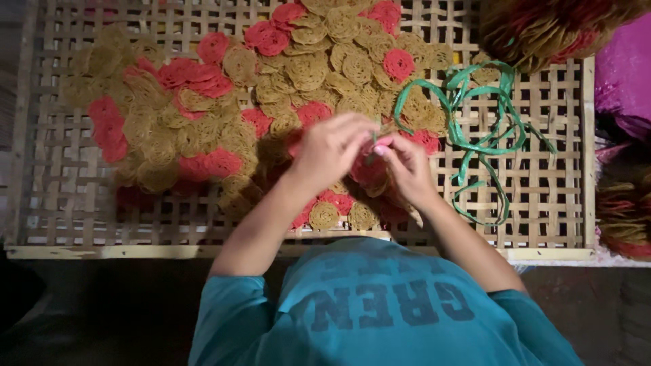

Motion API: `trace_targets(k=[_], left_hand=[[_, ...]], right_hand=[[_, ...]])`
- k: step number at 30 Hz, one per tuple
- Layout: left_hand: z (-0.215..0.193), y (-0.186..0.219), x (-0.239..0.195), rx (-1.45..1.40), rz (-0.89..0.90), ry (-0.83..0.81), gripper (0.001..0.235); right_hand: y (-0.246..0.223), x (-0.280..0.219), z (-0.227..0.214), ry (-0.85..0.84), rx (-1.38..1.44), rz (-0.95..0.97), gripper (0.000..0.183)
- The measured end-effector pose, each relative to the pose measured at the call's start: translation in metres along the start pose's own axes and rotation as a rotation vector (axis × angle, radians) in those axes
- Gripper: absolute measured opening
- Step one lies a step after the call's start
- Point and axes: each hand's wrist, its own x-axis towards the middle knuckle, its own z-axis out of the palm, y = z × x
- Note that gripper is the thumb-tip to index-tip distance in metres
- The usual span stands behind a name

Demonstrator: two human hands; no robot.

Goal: The person repeatedly picks up small circular woven items from a wooden lattice tray and ties them with a green ribbon. The tied bundles are placed back on the tray among many similar untied items.

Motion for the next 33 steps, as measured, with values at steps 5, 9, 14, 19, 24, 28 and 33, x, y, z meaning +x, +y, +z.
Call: trace_targets(k=[5,9,14,19,24,28,33], left_hand=[[-0.023,-0.076,0.008,0.22,-0.364,-0.165,0.044],[-0.01,-0.092,-0.004,0.339,-0.459,-0.328,0.077],[-0.005,-0.091,-0.008,0.458,-0.436,-0.275,0.081],[-0.003,-0.104,-0.028,-0.444,-0.552,-0.146,0.067],[0.03,-0.117,-0.079,-1.481,-0.457,-0.125,0.049],[0.048,-0.121,-0.097,-1.656,-0.466,-0.118,0.044],[0.041,-0.102,-0.092,-1.474,-0.527,-0.169,0.048]], right_hand=[[0.023,0.0,0.0,0.069,0.431,0.115,0.006],[0.027,-0.003,0.005,0.1,0.393,0.151,0.005],[0.024,-0.003,0.022,0.144,0.226,0.193,0.005],[0.004,0.004,0.025,0.167,-0.192,-0.048,0.009],[-0.013,0.002,0.033,0.16,-0.336,-0.151,0.009],[-0.021,-0.001,0.038,0.165,-0.359,-0.125,0.01],[-0.024,-0.004,0.036,0.151,-0.425,-0.13,0.009]])
